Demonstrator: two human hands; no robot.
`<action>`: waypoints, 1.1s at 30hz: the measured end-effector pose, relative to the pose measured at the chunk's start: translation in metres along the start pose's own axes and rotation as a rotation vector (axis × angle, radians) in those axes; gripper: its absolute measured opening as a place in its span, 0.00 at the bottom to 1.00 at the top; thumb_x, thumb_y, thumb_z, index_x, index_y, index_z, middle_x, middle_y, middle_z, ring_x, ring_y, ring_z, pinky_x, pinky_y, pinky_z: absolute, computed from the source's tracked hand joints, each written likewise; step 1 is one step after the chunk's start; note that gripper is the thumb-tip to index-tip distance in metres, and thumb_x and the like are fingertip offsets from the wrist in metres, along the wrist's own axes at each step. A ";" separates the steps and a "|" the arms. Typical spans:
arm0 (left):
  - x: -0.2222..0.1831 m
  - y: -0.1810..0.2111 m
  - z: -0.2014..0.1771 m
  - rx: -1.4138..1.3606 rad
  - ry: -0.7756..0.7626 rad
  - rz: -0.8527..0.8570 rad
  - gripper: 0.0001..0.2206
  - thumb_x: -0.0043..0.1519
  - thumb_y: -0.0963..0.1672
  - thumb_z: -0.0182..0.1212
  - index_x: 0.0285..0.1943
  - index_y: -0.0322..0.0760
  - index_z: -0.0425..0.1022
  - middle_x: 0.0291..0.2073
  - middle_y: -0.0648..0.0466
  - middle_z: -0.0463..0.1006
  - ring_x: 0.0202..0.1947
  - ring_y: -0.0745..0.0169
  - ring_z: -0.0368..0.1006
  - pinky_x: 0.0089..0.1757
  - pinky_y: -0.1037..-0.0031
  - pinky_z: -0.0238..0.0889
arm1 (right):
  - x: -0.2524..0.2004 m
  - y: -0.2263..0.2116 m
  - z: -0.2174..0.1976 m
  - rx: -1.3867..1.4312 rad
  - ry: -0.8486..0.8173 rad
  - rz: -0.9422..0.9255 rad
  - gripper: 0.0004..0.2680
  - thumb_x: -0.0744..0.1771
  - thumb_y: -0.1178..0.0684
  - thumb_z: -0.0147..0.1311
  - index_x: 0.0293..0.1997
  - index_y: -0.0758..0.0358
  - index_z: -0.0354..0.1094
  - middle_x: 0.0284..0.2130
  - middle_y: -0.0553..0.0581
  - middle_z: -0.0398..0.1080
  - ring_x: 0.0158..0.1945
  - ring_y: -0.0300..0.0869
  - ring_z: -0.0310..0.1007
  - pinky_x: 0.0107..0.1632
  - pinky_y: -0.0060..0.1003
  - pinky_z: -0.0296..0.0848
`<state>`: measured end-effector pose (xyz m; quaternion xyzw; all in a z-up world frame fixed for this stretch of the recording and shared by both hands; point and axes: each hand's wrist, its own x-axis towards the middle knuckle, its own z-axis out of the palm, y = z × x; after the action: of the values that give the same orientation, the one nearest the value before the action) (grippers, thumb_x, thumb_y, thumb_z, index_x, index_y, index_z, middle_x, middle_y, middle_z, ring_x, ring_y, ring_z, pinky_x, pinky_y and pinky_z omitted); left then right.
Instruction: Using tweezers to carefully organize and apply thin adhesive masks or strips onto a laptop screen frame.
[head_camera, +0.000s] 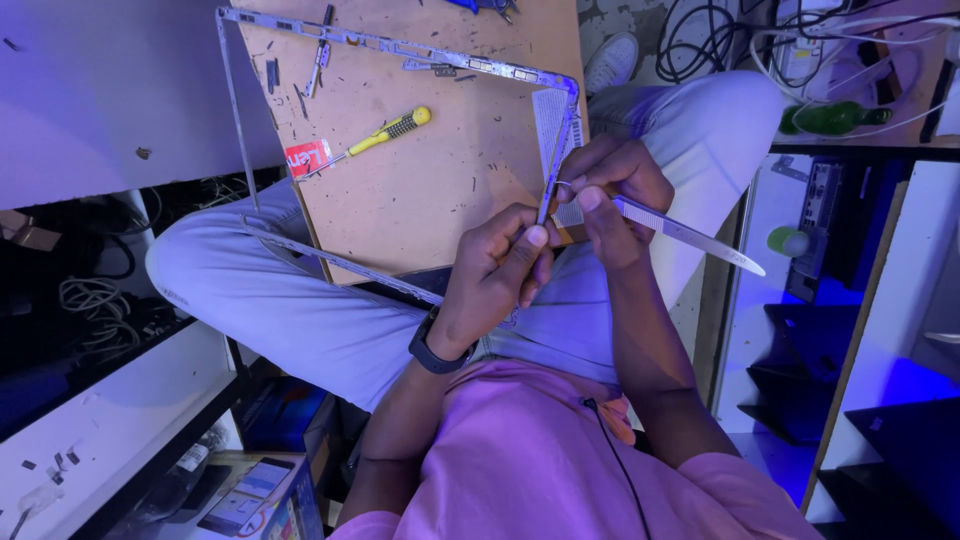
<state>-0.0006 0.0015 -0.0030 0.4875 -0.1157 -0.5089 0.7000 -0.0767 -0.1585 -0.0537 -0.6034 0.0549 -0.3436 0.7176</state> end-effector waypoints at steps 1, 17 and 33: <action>0.000 0.000 0.000 0.012 0.005 -0.010 0.11 0.72 0.38 0.45 0.44 0.25 0.74 0.20 0.44 0.75 0.13 0.65 0.71 0.19 0.78 0.66 | 0.000 0.000 -0.002 0.002 -0.007 0.025 0.05 0.69 0.61 0.49 0.35 0.72 0.61 0.27 0.66 0.68 0.28 0.44 0.72 0.31 0.33 0.69; 0.000 0.001 -0.008 0.106 0.035 -0.006 0.11 0.72 0.39 0.44 0.44 0.27 0.74 0.20 0.45 0.75 0.12 0.66 0.71 0.20 0.79 0.66 | 0.006 -0.006 0.003 -0.019 -0.042 0.238 0.08 0.70 0.57 0.51 0.36 0.71 0.62 0.27 0.66 0.68 0.32 0.45 0.72 0.35 0.34 0.67; 0.003 0.006 0.015 0.310 0.148 0.007 0.09 0.66 0.44 0.51 0.41 0.33 0.74 0.19 0.51 0.76 0.15 0.61 0.73 0.23 0.73 0.68 | -0.004 -0.024 -0.039 0.267 0.299 0.595 0.09 0.70 0.49 0.47 0.51 0.61 0.65 0.45 0.60 0.71 0.48 0.49 0.79 0.51 0.45 0.83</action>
<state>-0.0056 -0.0093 0.0085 0.6255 -0.1427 -0.4452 0.6247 -0.1093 -0.1895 -0.0433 -0.4051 0.2870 -0.2082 0.8427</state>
